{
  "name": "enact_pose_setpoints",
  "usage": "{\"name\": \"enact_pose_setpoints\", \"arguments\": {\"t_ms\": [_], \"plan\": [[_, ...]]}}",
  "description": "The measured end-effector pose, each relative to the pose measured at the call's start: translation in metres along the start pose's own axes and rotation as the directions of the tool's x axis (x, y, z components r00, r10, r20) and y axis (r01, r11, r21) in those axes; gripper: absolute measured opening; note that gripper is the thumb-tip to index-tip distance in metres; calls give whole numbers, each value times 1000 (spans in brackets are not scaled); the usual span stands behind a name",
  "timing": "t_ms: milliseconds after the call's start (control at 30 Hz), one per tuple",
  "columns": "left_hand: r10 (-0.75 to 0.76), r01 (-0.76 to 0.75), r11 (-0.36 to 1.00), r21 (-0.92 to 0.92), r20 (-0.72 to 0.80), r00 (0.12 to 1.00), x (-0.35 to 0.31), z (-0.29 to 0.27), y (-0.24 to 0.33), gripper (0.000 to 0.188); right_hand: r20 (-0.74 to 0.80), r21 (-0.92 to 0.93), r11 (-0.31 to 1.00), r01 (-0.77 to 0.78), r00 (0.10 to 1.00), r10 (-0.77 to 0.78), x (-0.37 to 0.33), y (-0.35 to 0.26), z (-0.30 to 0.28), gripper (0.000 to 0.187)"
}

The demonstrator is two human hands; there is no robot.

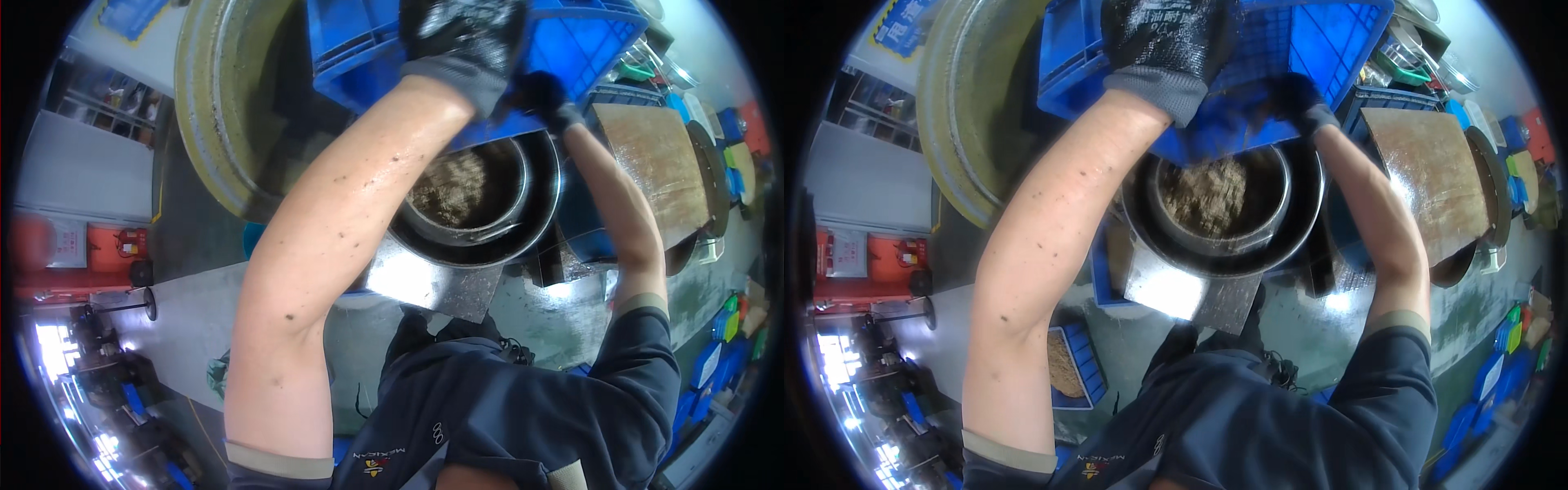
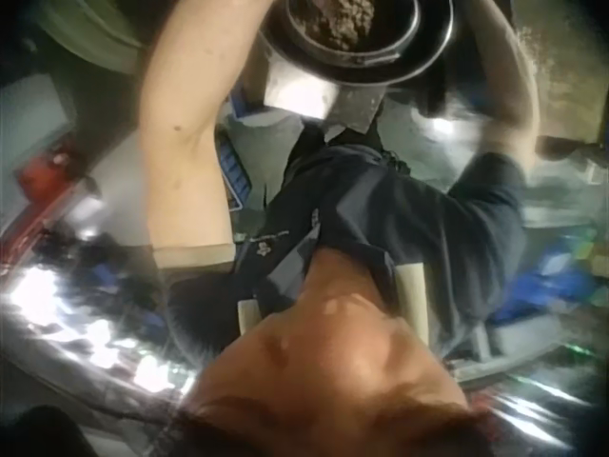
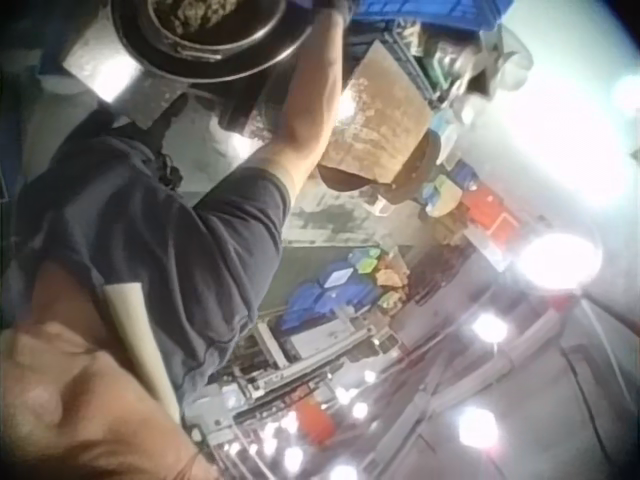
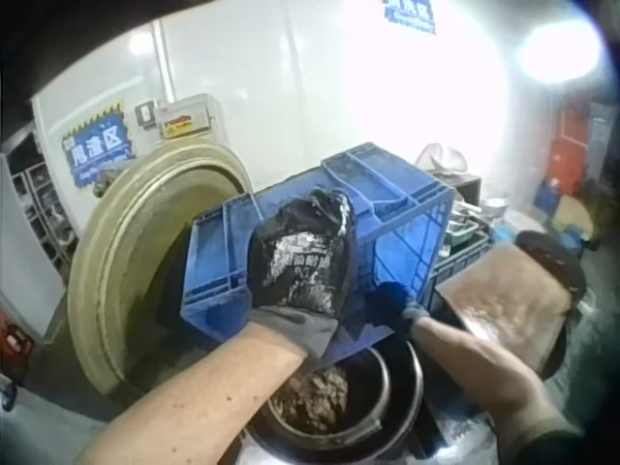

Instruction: Loading raw material into an industrial centrifuge, stirring the contents with a spatula, and filling containers with processed liquid.

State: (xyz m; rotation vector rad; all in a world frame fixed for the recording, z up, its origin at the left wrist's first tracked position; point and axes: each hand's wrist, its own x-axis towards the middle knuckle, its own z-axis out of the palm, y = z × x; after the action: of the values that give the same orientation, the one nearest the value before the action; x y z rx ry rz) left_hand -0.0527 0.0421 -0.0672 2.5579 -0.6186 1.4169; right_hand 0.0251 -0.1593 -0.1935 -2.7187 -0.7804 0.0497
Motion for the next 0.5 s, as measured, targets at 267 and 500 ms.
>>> {"name": "enact_pose_setpoints", "arguments": {"t_ms": [267, 500], "plan": [[51, -53, 993, -103, -16, 999, 6, 17, 27, 13, -517, -120, 955, -272, 838, 174, 8, 108, 126, 32], [34, -34, 996, -81, 1, 999, -7, 12, 25, 13, -29, 601, 752, -272, 932, 361, 13, 73, 133, 28]]}}
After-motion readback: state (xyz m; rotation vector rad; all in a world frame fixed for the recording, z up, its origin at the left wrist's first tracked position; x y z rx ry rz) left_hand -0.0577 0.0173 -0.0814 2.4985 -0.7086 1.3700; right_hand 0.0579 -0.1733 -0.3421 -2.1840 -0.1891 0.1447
